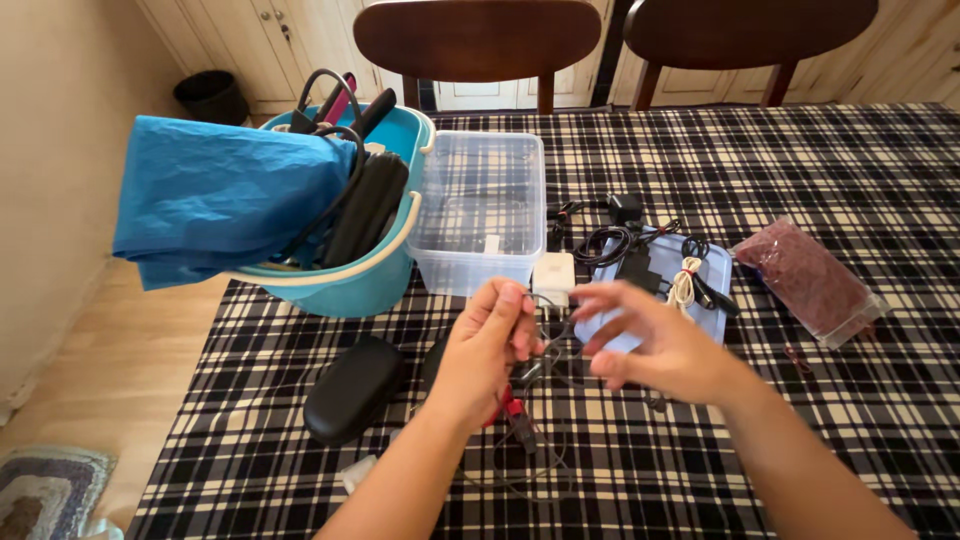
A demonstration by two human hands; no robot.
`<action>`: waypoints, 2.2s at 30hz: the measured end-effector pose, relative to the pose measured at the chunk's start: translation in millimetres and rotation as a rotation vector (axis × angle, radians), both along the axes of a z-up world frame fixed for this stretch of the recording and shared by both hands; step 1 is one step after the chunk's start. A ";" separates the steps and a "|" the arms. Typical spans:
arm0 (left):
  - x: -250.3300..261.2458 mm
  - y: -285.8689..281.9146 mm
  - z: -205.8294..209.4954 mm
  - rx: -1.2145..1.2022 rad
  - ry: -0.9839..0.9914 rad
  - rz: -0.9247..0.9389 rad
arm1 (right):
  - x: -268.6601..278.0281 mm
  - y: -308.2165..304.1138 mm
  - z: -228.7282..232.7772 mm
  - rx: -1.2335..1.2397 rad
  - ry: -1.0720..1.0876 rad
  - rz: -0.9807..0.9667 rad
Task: The person organizes various electronic items by winding up cables, handling adapters and earphones, and placing them into a small black zippered case on a table.
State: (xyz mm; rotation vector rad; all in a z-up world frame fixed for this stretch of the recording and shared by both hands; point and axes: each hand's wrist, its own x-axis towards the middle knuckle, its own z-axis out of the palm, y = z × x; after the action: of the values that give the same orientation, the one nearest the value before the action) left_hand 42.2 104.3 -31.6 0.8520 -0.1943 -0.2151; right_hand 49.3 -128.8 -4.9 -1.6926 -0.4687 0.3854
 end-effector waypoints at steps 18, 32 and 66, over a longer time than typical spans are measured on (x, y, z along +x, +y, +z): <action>-1.5 0.5 12.0 0.352 -0.020 -0.095 | 6.2 -2.2 -40.8 0.677 0.318 -0.014; 2.4 5.2 7.8 0.333 0.030 -0.006 | -32.2 35.7 20.0 -0.304 -1.114 -0.486; -17.4 -6.2 21.5 0.426 -0.188 -0.084 | -11.3 -7.2 42.3 0.502 0.152 -0.046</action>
State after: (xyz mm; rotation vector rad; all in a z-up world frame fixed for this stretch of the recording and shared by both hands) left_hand 24.8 98.1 -10.1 1.2903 -0.3683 -0.2597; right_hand 38.0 -136.0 37.4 -1.1762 -0.3754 0.3263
